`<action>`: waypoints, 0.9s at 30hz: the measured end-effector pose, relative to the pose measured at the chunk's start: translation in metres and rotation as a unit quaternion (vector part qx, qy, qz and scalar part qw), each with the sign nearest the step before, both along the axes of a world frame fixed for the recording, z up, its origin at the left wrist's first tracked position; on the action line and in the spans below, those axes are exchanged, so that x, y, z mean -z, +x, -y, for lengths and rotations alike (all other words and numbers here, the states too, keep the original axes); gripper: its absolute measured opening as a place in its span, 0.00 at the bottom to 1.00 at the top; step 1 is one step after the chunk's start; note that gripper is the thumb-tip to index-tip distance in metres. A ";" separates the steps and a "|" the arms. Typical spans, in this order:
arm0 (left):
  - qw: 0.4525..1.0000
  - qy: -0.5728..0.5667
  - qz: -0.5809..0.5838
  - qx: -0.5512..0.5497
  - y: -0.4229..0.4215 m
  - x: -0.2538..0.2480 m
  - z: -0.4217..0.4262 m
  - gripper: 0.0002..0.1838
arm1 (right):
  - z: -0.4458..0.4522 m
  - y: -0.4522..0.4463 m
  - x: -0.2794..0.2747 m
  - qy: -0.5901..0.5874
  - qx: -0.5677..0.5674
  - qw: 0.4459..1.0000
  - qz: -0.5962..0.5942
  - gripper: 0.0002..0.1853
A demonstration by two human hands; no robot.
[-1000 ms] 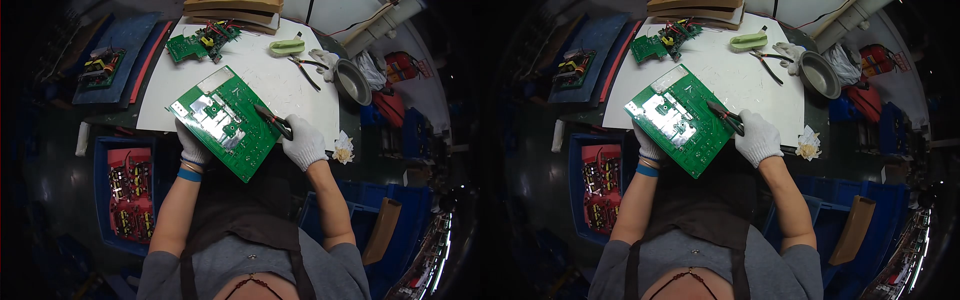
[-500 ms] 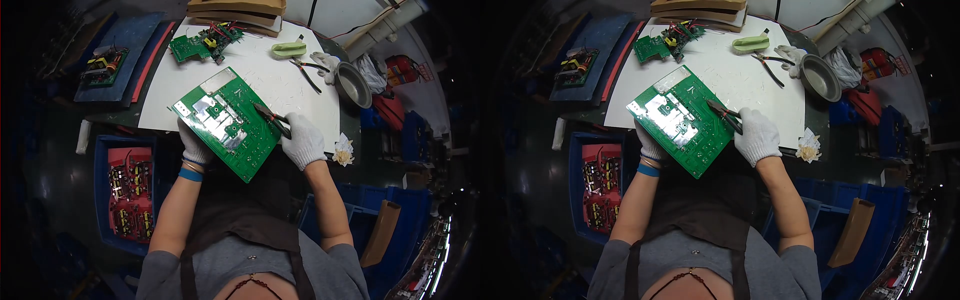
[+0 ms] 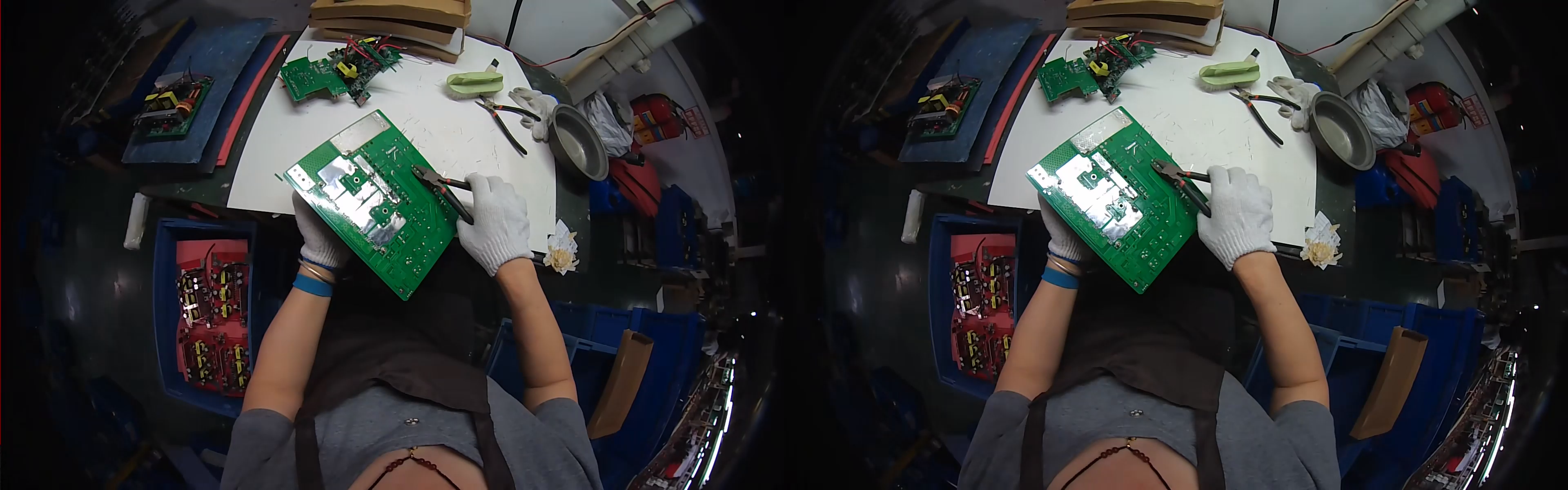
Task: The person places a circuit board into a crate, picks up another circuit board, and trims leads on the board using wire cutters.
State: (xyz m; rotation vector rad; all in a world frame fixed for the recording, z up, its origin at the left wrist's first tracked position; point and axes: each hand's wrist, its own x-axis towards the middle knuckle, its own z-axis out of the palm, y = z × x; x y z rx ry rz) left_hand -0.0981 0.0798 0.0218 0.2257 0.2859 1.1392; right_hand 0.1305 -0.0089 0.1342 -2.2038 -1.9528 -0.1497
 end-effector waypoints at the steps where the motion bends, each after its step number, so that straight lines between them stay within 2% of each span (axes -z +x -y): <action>1: 1.000 0.001 -0.005 -0.005 0.000 0.001 0.000 0.47 | -0.002 0.000 0.002 0.000 0.000 1.000 0.000 0.22; 4: 1.000 -0.006 0.003 -0.001 0.000 0.001 0.000 0.47 | -0.006 -0.004 0.004 -0.037 -0.003 0.999 0.016 0.16; 6: 1.000 -0.003 0.010 0.008 -0.001 0.001 -0.001 0.47 | -0.006 -0.009 0.000 -0.087 0.039 0.993 -0.074 0.12; 7: 1.000 -0.001 0.016 0.018 -0.002 0.001 -0.001 0.47 | -0.008 -0.006 0.000 -0.087 0.038 0.993 -0.073 0.12; 9: 1.000 -0.007 0.015 0.020 -0.002 0.002 0.000 0.46 | -0.013 0.004 0.001 -0.129 0.052 0.979 -0.147 0.12; 10: 1.000 -0.008 0.013 0.010 0.000 0.002 0.002 0.46 | -0.014 0.008 -0.005 -0.110 0.061 0.980 -0.153 0.11; 14: 1.000 -0.009 0.007 0.007 -0.001 0.000 0.000 0.48 | -0.023 0.030 0.003 -0.093 0.084 0.986 -0.114 0.15; 16: 1.000 -0.009 0.005 0.013 0.000 -0.003 0.000 0.48 | -0.026 0.026 0.000 -0.015 -0.003 1.000 -0.007 0.19; 20: 1.000 0.003 0.023 0.016 -0.001 -0.001 0.001 0.49 | -0.036 0.020 -0.001 -0.011 -0.018 0.999 0.028 0.20; 22: 0.999 -0.003 -0.034 0.007 -0.001 -0.001 0.000 0.54 | -0.039 0.018 0.001 -0.009 -0.024 0.999 0.031 0.19; 24: 1.000 -0.005 -0.019 0.014 -0.002 0.004 -0.002 0.54 | -0.041 0.017 0.005 -0.009 -0.029 0.999 0.035 0.18; 26: 1.000 -0.007 -0.003 0.022 -0.002 0.009 -0.003 0.54 | -0.043 0.018 0.009 -0.104 0.005 0.993 -0.062 0.16; 27: 1.000 -0.009 -0.010 0.020 -0.002 0.008 -0.003 0.54 | -0.044 0.018 0.007 -0.103 0.005 0.993 -0.063 0.16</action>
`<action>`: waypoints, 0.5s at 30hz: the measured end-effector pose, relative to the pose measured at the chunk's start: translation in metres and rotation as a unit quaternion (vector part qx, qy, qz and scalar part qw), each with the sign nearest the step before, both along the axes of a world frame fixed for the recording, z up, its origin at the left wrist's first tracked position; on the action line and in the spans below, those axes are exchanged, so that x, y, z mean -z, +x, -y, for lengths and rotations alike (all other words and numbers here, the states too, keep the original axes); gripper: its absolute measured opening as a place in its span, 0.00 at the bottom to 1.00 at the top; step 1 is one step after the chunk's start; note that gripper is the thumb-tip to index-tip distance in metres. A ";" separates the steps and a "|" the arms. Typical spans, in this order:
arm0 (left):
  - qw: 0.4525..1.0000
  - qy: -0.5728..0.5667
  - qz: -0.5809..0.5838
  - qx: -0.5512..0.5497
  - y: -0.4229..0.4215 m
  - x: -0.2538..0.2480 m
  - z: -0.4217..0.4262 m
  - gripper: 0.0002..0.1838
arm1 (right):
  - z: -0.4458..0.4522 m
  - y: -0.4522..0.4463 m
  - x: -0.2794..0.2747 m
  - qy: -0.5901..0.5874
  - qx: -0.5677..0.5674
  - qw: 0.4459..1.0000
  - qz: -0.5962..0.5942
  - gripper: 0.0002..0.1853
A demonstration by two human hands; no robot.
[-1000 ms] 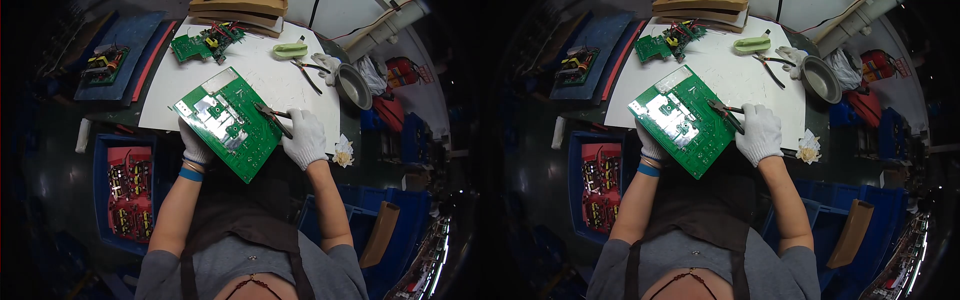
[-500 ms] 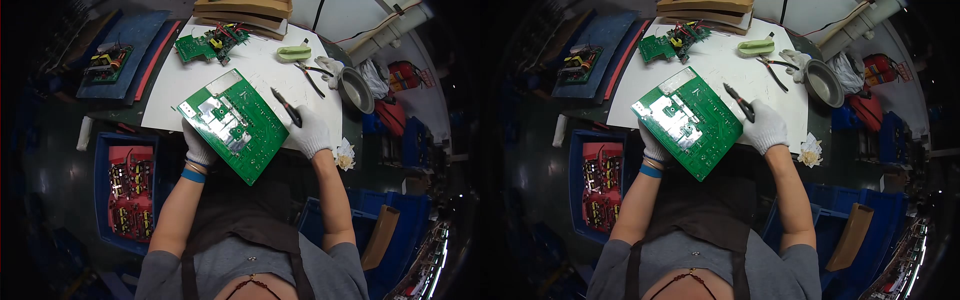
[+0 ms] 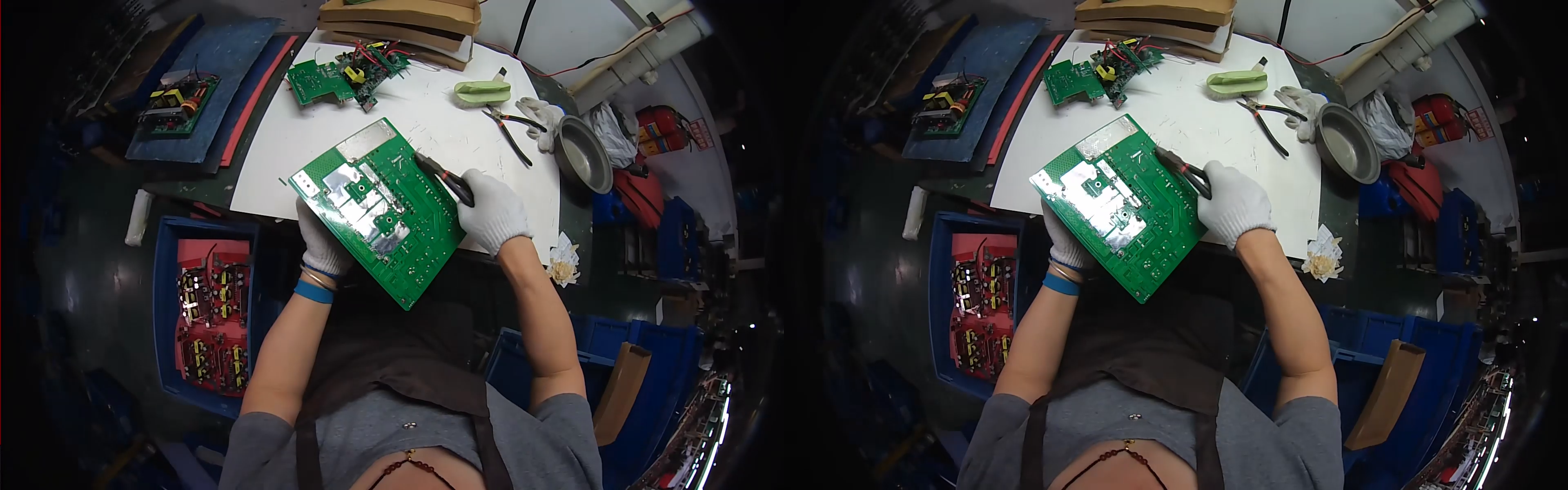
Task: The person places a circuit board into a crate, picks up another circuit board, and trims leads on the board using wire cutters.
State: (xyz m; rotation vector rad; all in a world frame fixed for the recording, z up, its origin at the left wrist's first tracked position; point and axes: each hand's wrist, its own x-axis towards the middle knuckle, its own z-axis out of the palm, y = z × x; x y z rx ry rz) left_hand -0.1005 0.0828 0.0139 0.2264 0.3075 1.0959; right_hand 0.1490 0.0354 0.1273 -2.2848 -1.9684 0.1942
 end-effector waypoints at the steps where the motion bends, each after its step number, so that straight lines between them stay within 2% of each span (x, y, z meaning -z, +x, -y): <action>1: 1.000 -0.003 -0.007 -0.002 0.000 -0.001 0.001 0.54 | -0.002 0.002 -0.005 -0.032 0.028 0.999 -0.029 0.16; 2: 1.000 -0.003 -0.007 -0.003 0.000 -0.002 0.002 0.54 | -0.003 0.004 -0.008 -0.063 0.055 0.995 -0.057 0.16; 4: 1.000 0.007 -0.022 -0.010 0.000 -0.006 0.002 0.54 | 0.001 0.007 -0.003 -0.047 0.066 0.995 -0.057 0.16; 6: 1.000 0.003 -0.015 -0.007 0.000 -0.008 0.001 0.54 | 0.008 0.006 -0.001 0.068 0.003 0.998 -0.016 0.17; 8: 1.000 0.000 -0.009 -0.003 0.001 -0.008 0.002 0.54 | 0.010 0.001 -0.004 0.060 -0.007 0.998 0.009 0.20; 10: 0.999 0.008 0.052 0.005 0.000 -0.008 0.003 0.47 | 0.011 -0.009 -0.008 0.089 -0.033 0.994 0.059 0.20; 12: 1.000 0.001 0.021 -0.001 0.000 -0.007 0.002 0.50 | 0.009 -0.012 -0.007 0.094 -0.033 0.992 0.074 0.19; 14: 1.000 -0.005 -0.008 -0.009 0.000 -0.005 0.000 0.53 | 0.006 -0.012 -0.006 -0.019 0.016 1.000 -0.006 0.17; 15: 1.000 -0.006 -0.002 -0.008 0.000 -0.005 0.001 0.53 | 0.005 -0.009 -0.006 -0.019 0.015 1.000 -0.006 0.17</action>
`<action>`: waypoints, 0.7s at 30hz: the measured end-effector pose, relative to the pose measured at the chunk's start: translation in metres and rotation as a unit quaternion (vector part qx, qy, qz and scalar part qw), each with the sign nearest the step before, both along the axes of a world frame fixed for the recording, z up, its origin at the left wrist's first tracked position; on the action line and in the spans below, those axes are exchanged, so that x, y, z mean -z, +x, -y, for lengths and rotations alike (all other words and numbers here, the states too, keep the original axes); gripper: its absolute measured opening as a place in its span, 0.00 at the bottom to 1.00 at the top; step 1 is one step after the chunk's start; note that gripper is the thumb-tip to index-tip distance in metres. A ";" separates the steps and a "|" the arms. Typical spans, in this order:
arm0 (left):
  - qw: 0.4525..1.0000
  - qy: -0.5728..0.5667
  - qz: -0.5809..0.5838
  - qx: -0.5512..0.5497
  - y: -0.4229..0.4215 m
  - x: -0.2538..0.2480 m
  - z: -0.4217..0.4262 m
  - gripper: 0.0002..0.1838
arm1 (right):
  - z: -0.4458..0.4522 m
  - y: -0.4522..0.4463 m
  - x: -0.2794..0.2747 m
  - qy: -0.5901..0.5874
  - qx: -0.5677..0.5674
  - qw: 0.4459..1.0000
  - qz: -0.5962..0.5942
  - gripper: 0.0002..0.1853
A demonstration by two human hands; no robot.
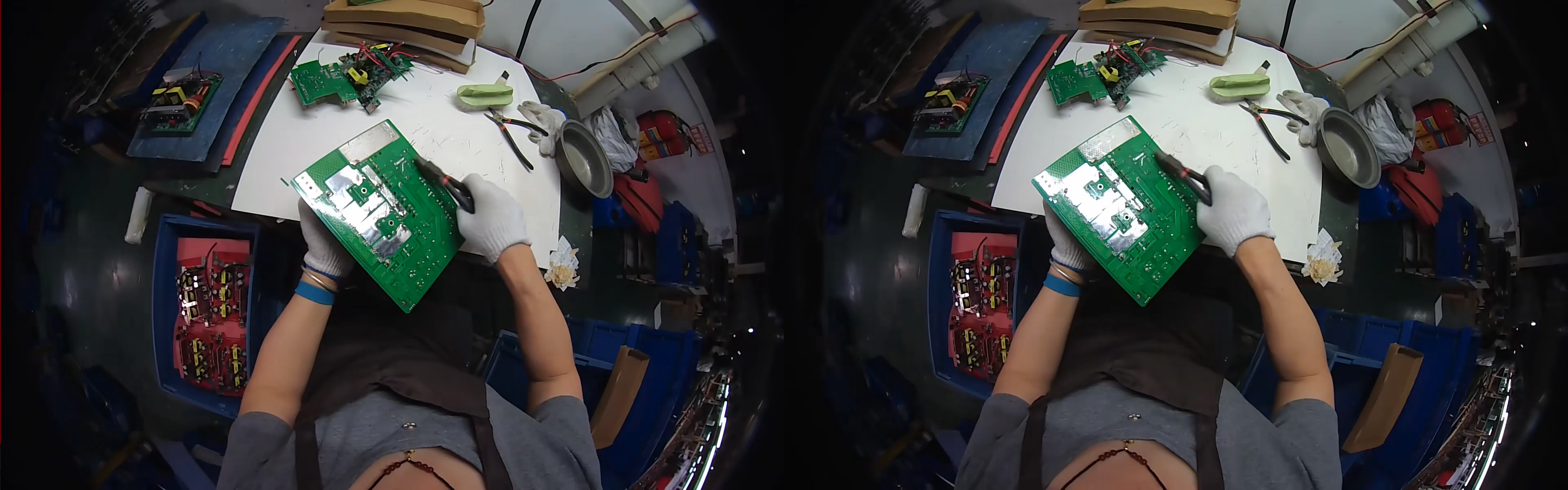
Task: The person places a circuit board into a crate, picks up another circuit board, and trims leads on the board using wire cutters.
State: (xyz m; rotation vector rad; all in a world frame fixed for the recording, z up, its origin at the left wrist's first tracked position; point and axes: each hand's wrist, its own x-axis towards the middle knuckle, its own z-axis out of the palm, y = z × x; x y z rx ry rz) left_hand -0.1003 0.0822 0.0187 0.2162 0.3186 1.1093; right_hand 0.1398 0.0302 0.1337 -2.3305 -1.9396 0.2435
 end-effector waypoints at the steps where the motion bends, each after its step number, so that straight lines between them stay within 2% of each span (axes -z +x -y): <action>1: 1.000 0.000 0.007 0.000 0.000 0.001 0.000 0.53 | -0.002 0.006 -0.001 -0.006 0.030 0.999 -0.033 0.16; 2: 1.000 0.000 0.007 -0.002 -0.001 0.001 0.000 0.53 | -0.004 0.011 -0.003 -0.012 0.060 0.996 -0.065 0.15; 4: 1.000 -0.003 0.022 0.002 0.000 0.002 0.000 0.53 | -0.010 0.017 0.001 -0.011 0.080 0.996 -0.048 0.16; 6: 1.000 0.003 0.029 0.005 0.000 0.003 0.000 0.53 | -0.009 0.014 0.002 0.107 -0.018 0.994 0.002 0.18; 10: 1.000 0.001 0.018 0.005 0.001 0.000 0.000 0.53 | -0.014 -0.006 -0.003 0.088 -0.041 0.992 0.076 0.16; 12: 1.000 -0.001 0.004 0.000 0.001 -0.005 0.001 0.53 | -0.017 -0.009 -0.004 0.083 -0.040 0.993 0.076 0.16; 14: 1.000 0.010 -0.001 0.008 0.000 -0.003 0.001 0.53 | -0.022 -0.010 -0.005 -0.014 0.019 1.000 -0.006 0.16; 17: 1.000 0.009 0.023 0.010 -0.001 0.005 0.000 0.53 | -0.026 0.000 -0.015 -0.034 0.081 0.995 -0.052 0.16; 19: 1.000 0.000 0.008 0.000 -0.001 -0.001 0.001 0.54 | -0.023 0.009 -0.008 0.036 0.070 0.996 -0.032 0.18; 20: 1.000 0.005 -0.008 -0.001 -0.001 -0.002 0.001 0.54 | -0.020 0.013 -0.004 0.021 0.063 0.997 -0.038 0.19; 21: 1.000 0.012 -0.024 -0.002 0.000 -0.002 0.001 0.54 | -0.014 0.010 -0.002 0.065 0.011 0.998 -0.019 0.19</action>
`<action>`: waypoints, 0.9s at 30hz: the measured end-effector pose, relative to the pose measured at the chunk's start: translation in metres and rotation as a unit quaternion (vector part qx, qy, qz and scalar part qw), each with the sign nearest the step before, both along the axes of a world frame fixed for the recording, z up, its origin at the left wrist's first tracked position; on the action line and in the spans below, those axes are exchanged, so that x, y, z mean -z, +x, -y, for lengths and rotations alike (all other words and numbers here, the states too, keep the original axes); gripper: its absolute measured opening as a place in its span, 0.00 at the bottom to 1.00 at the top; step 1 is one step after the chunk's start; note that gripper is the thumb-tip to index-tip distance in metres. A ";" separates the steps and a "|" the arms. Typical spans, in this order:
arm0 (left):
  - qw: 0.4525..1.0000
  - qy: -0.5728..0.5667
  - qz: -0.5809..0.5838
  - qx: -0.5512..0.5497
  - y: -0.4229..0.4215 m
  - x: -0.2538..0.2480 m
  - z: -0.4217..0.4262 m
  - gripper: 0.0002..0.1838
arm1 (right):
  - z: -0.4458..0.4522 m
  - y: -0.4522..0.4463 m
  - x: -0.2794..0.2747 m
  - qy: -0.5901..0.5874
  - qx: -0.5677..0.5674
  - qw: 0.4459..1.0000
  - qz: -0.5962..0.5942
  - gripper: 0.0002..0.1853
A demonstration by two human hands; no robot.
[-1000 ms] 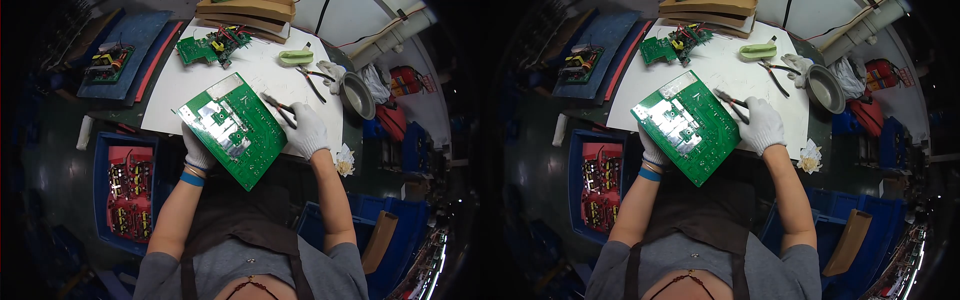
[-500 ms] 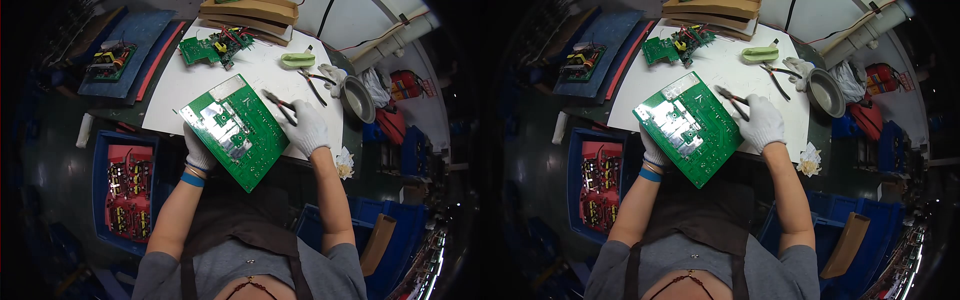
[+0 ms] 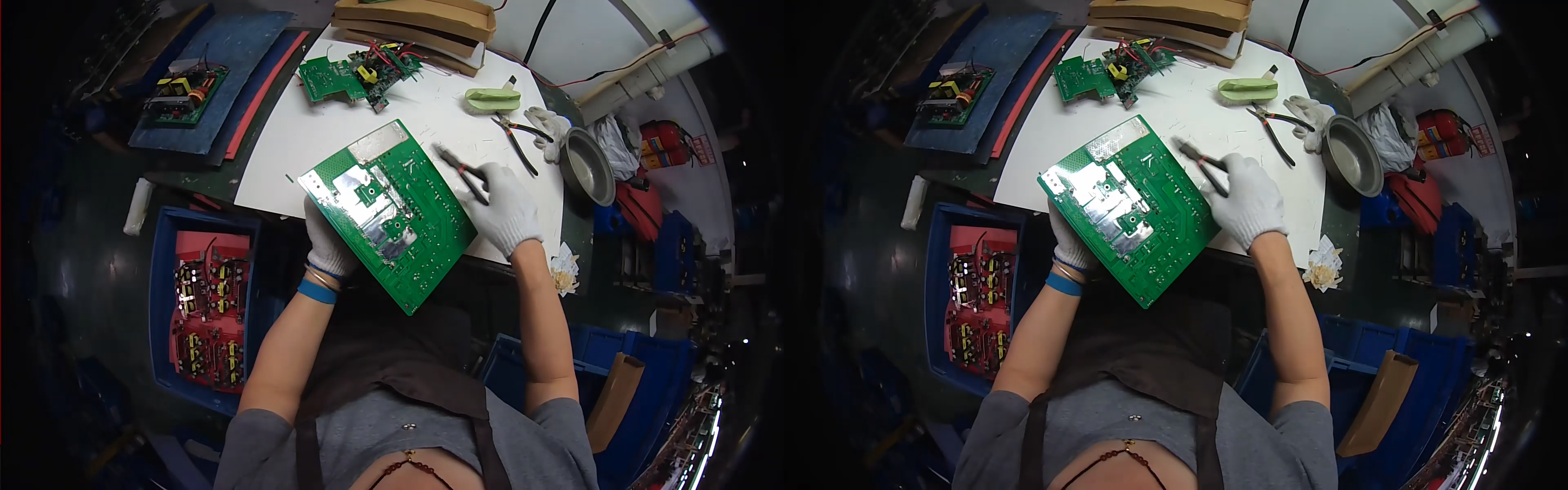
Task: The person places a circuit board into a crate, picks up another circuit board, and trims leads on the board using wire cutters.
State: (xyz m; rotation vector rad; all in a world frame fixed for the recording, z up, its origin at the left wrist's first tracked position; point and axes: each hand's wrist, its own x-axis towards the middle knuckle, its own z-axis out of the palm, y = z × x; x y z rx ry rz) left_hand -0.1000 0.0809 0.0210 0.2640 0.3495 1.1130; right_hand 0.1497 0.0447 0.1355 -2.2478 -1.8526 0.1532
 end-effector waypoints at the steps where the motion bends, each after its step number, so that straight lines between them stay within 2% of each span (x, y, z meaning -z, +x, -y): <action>1: 1.000 0.000 0.001 0.002 0.001 0.003 -0.001 0.54 | 0.004 -0.004 0.002 0.045 -0.050 0.997 0.024 0.19; 3: 0.999 -0.006 0.049 0.008 0.000 0.008 -0.002 0.54 | 0.006 -0.010 -0.001 0.022 -0.056 0.997 0.044 0.20; 6: 1.000 -0.008 0.030 -0.001 0.000 0.007 -0.002 0.54 | 0.002 -0.018 -0.001 0.033 -0.055 0.996 0.060 0.22; 8: 1.000 -0.008 0.019 -0.009 0.000 0.007 -0.001 0.54 | -0.002 -0.019 -0.002 -0.007 -0.050 0.996 0.069 0.17; 9: 0.999 0.002 0.045 0.000 0.000 0.004 -0.001 0.50 | -0.003 -0.019 -0.003 -0.008 -0.050 0.996 0.070 0.17; 11: 0.996 0.020 0.086 0.016 0.000 0.005 0.000 0.47 | -0.006 -0.019 -0.006 -0.063 0.003 0.997 -0.040 0.14; 14: 0.998 0.001 0.069 0.006 0.001 -0.001 0.001 0.48 | -0.006 0.001 -0.001 -0.040 0.055 0.997 -0.034 0.14; 15: 0.998 0.005 0.070 0.005 0.000 -0.001 0.002 0.49 | 0.000 0.002 -0.004 -0.037 0.054 0.998 -0.019 0.17; 17: 0.998 0.006 0.069 0.008 0.000 0.001 0.002 0.49 | 0.014 0.007 0.007 0.043 -0.011 0.999 0.007 0.20; 18: 0.998 0.010 0.068 0.010 0.001 0.002 0.002 0.49 | 0.021 0.004 0.007 0.065 -0.035 0.997 0.011 0.19; 20: 0.998 0.013 0.068 0.009 0.001 0.003 0.001 0.49 | 0.033 -0.001 0.002 0.066 -0.066 0.995 0.035 0.20; 24: 0.999 0.003 0.032 -0.005 0.001 0.001 0.001 0.51 | 0.041 -0.015 -0.006 0.044 -0.072 0.995 0.044 0.23; 27: 0.999 0.019 0.049 0.003 0.000 0.002 0.001 0.51 | 0.040 -0.017 -0.002 0.038 -0.068 0.995 0.066 0.24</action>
